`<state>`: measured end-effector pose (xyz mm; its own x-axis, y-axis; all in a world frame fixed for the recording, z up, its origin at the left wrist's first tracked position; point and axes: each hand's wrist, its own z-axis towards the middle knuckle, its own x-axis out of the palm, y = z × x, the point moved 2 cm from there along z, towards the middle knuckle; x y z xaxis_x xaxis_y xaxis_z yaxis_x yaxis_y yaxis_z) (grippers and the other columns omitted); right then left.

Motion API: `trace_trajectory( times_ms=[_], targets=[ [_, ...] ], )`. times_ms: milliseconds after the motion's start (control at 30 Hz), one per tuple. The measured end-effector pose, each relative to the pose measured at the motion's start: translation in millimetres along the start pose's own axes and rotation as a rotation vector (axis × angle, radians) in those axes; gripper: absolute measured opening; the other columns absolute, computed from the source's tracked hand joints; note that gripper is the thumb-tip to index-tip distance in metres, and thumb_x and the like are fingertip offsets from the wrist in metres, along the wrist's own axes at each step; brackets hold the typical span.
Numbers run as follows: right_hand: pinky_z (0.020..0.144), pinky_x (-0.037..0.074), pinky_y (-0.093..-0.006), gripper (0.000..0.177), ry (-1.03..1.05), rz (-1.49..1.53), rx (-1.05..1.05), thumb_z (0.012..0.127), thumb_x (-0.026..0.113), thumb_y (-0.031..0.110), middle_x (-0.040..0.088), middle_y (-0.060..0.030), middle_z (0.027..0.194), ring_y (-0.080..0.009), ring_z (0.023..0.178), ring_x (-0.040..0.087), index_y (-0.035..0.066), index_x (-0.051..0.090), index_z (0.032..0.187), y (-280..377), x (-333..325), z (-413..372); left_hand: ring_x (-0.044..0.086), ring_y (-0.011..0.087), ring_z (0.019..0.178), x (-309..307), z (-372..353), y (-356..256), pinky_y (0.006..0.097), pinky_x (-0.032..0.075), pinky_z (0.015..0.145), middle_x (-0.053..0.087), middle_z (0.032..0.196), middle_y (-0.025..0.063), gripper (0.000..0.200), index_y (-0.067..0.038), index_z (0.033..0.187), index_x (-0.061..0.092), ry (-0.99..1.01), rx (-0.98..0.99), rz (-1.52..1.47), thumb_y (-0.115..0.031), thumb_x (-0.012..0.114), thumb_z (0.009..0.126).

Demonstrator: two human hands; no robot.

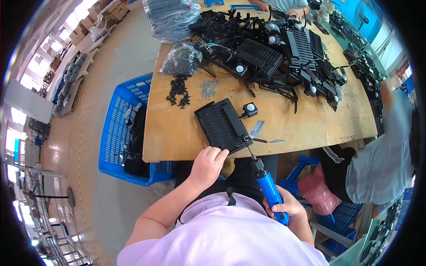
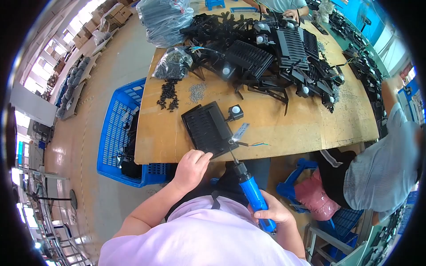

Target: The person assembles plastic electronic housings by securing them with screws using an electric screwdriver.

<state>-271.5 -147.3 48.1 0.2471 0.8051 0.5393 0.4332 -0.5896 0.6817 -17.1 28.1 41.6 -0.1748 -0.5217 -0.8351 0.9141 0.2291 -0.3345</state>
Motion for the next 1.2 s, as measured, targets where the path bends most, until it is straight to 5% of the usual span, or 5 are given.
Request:
trace_trajectory(
  times_ms=[567,1200],
  targets=[
    [0.073,0.054,-0.0317,0.077,0.008,-0.124,-0.025,0.077,0.089,0.037,0.063,-0.0094,0.100,-0.0166,0.079,0.064,-0.001,0.049,0.130,-27.6,-19.3,12.3,0.059,0.0294,0.090,15.2,24.1,-6.7,0.0422,0.048,0.082,0.059,0.094,0.0082,0.016,-0.007,0.093,0.070,-0.046,-0.116,0.036,-0.006,0.076,0.078],
    [0.061,0.052,-0.0301,0.085,0.016,-0.017,-0.029,0.073,0.092,0.039,0.062,-0.0107,0.090,-0.0171,0.070,0.064,-0.002,0.045,0.131,-30.8,-14.0,24.5,0.059,0.0295,0.088,13.2,25.5,2.0,0.0422,0.046,0.079,0.061,0.092,0.0074,0.015,-0.008,0.087,0.068,-0.040,-0.119,-0.056,-0.004,0.077,0.076]
  ],
)
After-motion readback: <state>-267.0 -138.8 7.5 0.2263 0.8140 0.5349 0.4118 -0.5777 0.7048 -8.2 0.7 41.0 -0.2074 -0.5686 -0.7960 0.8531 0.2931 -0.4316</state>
